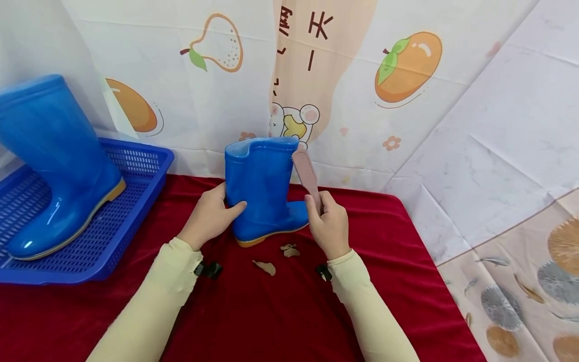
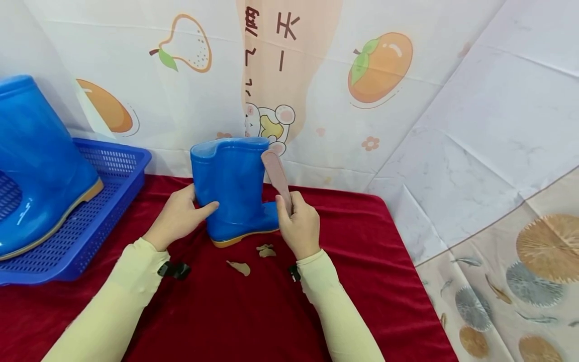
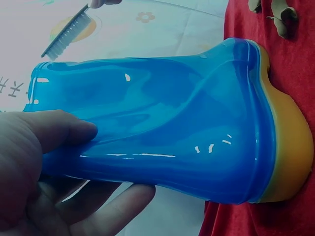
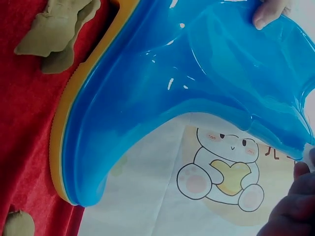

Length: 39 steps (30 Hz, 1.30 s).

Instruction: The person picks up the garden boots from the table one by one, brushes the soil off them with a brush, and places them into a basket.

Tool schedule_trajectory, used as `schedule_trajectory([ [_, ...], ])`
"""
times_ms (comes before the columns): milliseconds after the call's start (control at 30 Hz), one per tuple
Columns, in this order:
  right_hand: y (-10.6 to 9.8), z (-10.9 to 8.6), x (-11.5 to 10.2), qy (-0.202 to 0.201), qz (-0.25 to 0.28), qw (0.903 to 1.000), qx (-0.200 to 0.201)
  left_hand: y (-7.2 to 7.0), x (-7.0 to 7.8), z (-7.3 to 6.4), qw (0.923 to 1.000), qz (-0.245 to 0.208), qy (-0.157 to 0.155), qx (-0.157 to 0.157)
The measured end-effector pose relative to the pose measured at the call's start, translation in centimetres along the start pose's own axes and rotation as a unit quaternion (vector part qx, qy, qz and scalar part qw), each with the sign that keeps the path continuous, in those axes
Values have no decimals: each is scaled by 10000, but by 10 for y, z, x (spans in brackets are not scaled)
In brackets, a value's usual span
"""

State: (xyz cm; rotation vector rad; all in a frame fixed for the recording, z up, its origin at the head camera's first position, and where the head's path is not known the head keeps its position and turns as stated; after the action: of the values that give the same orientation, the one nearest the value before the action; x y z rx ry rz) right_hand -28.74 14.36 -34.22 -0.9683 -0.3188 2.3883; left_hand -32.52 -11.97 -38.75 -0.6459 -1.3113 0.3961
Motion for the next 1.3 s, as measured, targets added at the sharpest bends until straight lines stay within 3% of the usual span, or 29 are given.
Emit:
schedule_trajectory([
  [300,5,5,2,186,60,9997,-122,-9,-6,0,9991,24,-27,428],
  [600,6,14,18,1128,-292,9924,-385,-20,-11,1,9974,-52,237,683],
  [700,10,15,17,1145,-268,9923,-399,-26,-9,-2,9959,-69,309,850],
  [867,13,19,13,1024,-250,9937,-372,-41,-2,-10,9892,-131,471,1382],
  [967,15,20,14,1035,-223,9935,-425,-56,3,-14,9813,-73,604,1825],
  [1033,16,20,14,1044,-214,9933,-441,-71,8,-17,9718,22,707,2250],
  [1167,17,21,16,1019,-194,9935,-461,-110,15,-28,9454,185,666,3186],
  [1300,21,20,18,1050,-177,9928,-554,-154,13,-44,9210,419,387,3853],
])
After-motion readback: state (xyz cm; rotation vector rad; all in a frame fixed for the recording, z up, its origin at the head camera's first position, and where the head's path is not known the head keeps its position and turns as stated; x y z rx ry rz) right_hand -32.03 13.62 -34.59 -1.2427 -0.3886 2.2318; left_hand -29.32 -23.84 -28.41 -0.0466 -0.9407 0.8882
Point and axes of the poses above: each hand's wrist, its own z-axis towards the middle knuckle, its own y-axis out of the palm, x = y × z, the point moved 9 cm from there along z, towards the middle knuckle, and after that the axes turned 9 degrees about z, right-handed, at the moved point
